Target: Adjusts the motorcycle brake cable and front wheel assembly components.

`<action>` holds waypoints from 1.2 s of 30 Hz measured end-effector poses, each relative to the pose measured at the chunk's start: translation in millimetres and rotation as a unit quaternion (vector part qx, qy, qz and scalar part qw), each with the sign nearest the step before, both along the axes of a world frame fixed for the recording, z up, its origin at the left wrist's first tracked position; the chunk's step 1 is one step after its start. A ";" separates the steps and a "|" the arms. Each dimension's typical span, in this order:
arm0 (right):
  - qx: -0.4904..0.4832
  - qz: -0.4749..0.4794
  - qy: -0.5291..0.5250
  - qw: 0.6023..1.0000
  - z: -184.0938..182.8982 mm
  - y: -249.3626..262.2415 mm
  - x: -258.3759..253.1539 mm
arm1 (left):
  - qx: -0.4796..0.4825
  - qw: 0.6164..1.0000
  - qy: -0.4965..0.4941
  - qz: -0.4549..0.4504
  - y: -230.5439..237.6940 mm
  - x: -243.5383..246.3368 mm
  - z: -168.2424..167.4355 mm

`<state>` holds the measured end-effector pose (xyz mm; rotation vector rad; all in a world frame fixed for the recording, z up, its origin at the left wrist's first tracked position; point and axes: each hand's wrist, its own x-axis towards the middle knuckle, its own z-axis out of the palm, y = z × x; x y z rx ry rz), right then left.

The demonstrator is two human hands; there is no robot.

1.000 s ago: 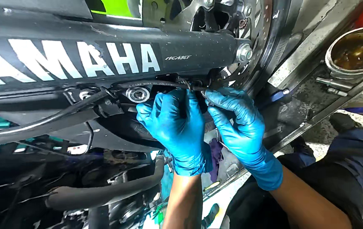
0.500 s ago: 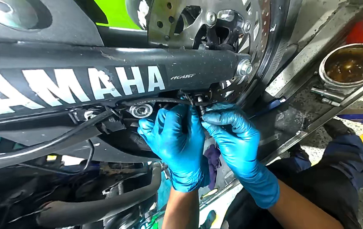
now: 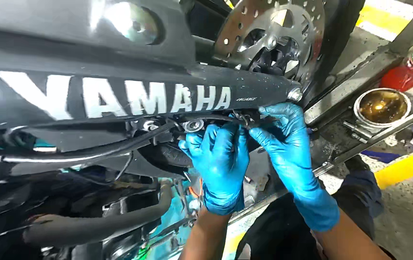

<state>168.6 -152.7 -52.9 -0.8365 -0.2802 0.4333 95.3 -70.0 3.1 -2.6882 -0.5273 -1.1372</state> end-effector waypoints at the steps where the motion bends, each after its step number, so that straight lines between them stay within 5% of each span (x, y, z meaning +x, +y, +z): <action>1: -0.008 0.005 -0.004 1.000 0.8 -0.3 4.7 | -0.005 1.000 -0.001 -0.001 -0.7 1.8 0.2; 5: -0.122 0.015 -0.141 0.982 0.2 -16.4 16.5 | -0.024 0.999 0.008 -0.021 -2.5 -4.8 2.5; 8: -0.199 -0.077 -0.303 0.929 2.8 -16.1 15.6 | -0.050 0.996 -0.050 -0.056 -5.4 -22.7 0.5; 11: -0.236 -0.156 -0.385 0.878 -0.8 -9.0 12.5 | -0.177 0.972 -0.153 -0.035 -4.8 -42.4 -13.5; 16: -0.240 -0.129 -0.430 0.861 -4.0 -13.3 21.0 | -0.491 0.853 -0.167 -0.055 2.0 -40.5 -14.5; 21: -0.325 -0.094 -0.421 0.842 11.7 -18.9 23.9 | -0.504 0.853 -0.082 -0.107 33.3 -10.1 -4.1; 27: -0.316 -0.134 -0.421 0.840 11.3 -13.6 21.0 | -0.624 0.743 -0.207 -0.121 22.9 -6.4 -11.3; 32: -0.337 -0.129 -0.372 0.855 16.0 -10.4 17.8 | -0.618 0.734 -0.241 -0.146 22.6 -14.3 -8.6; 36: -0.310 -0.147 -0.369 0.864 9.5 -6.1 14.1 | -0.599 0.768 -0.171 -0.150 27.1 -20.1 -13.0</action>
